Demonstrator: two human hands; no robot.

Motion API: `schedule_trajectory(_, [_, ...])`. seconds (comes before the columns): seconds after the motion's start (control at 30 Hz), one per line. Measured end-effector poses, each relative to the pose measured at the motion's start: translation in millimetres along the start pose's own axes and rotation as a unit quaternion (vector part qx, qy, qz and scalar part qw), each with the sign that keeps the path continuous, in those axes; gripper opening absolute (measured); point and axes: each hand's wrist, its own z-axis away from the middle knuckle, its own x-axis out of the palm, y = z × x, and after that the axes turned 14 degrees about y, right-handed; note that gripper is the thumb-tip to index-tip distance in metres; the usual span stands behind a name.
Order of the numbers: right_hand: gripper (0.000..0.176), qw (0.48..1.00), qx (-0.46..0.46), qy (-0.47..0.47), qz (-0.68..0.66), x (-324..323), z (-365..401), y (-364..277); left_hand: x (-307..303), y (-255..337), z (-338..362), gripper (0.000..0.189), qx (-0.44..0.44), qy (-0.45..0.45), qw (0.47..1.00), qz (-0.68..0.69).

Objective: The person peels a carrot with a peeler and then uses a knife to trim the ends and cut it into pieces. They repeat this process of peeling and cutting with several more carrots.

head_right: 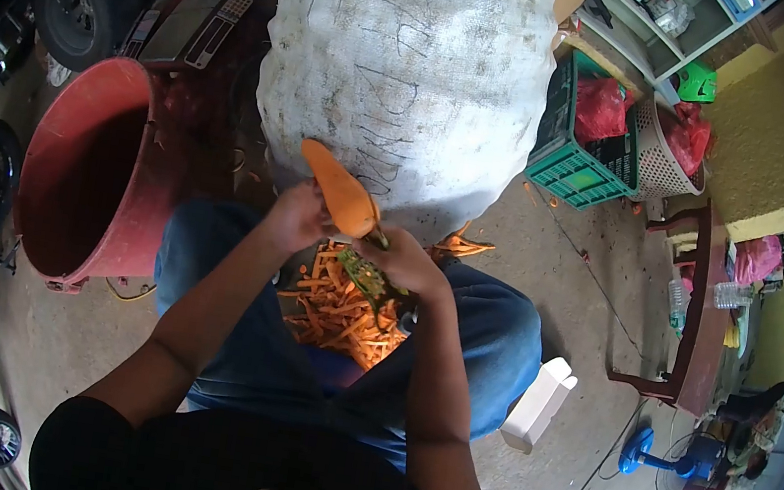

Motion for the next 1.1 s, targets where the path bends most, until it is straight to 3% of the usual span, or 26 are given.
schedule_trajectory(0.07, [0.025, 0.998, -0.033, 0.019, 0.04, 3.8, -4.0, 0.8, 7.0, -8.8, -6.1, 0.039, -0.034, -0.169, 0.975, 0.14])
schedule_trajectory(0.13, [0.025, 0.992, -0.087, 0.015, 0.088, 0.2, -20.0, 3.8, 21.4, 2.3, 14.0, 0.038, -0.027, -0.125, 0.979, 0.161])
schedule_trajectory(0.3, [0.024, 0.986, -0.073, 0.005, 0.153, -3.9, -11.5, 4.7, 25.2, 15.9, 22.9, 0.034, 0.037, -0.009, 0.981, 0.189])
schedule_trajectory(0.4, [0.024, 0.99, -0.106, 0.078, 0.039, -10.3, -5.8, 2.8, 14.2, 22.7, 22.8, 0.033, 0.026, -0.049, 0.985, 0.165])
schedule_trajectory(0.47, [0.024, 0.991, -0.043, 0.127, 0.006, -15.0, -1.6, -2.7, 11.0, 26.0, 29.5, 0.031, 0.024, -0.035, 0.987, 0.153])
schedule_trajectory(0.53, [0.024, 0.987, -0.034, 0.152, -0.028, -14.9, -1.0, -5.1, 1.1, 29.0, 32.4, 0.036, -0.002, -0.18, 0.972, 0.148])
schedule_trajectory(0.57, [0.024, 0.977, -0.024, 0.2, -0.066, -14.6, -1.3, -6.5, 0.2, 26.4, 34.8, 0.036, -0.002, -0.18, 0.972, 0.149])
schedule_trajectory(0.63, [0.025, 0.944, -0.027, 0.28, -0.174, -11.1, -1.8, -12.6, 9.4, 24.7, 49.9, 0.042, -0.033, -0.369, 0.914, 0.167])
schedule_trajectory(0.67, [0.025, 0.944, -0.026, 0.279, -0.174, -9.8, -3.3, -14.1, 14.7, 22.8, 55.1, 0.042, -0.033, -0.368, 0.914, 0.167])
schedule_trajectory(0.73, [0.025, 0.881, -0.016, 0.357, -0.31, -9.0, -7.3, -15.9, 27.4, 15.4, 65.2, 0.047, -0.117, -0.418, 0.885, 0.169])
schedule_trajectory(0.77, [0.022, 0.855, -0.039, 0.377, -0.355, -8.0, -10.9, -15.9, 32.2, 10.9, 71.1, 0.05, -0.091, -0.341, 0.925, 0.139])
schedule_trajectory(0.8, [0.022, 0.855, -0.038, 0.377, -0.354, -8.3, -11.3, -17.2, 33.2, 8.9, 70.0, 0.05, -0.092, -0.34, 0.925, 0.141])
schedule_trajectory(0.87, [0.02, 0.801, -0.03, 0.422, -0.424, -9.2, -12.3, -21.5, 32.4, 6.5, 61.9, 0.05, -0.142, -0.277, 0.942, 0.128])
schedule_trajectory(0.9, [0.019, 0.785, -0.037, 0.451, -0.423, -8.9, -15.9, -19.5, 28.2, 4.7, 53.0, 0.049, -0.16, -0.293, 0.934, 0.127])
schedule_trajectory(1.1, [0.023, 0.831, -0.028, 0.445, -0.333, 18.3, -18.9, -23.4, 19.6, -17.9, 36.7, 0.041, -0.164, -0.203, 0.958, 0.117])
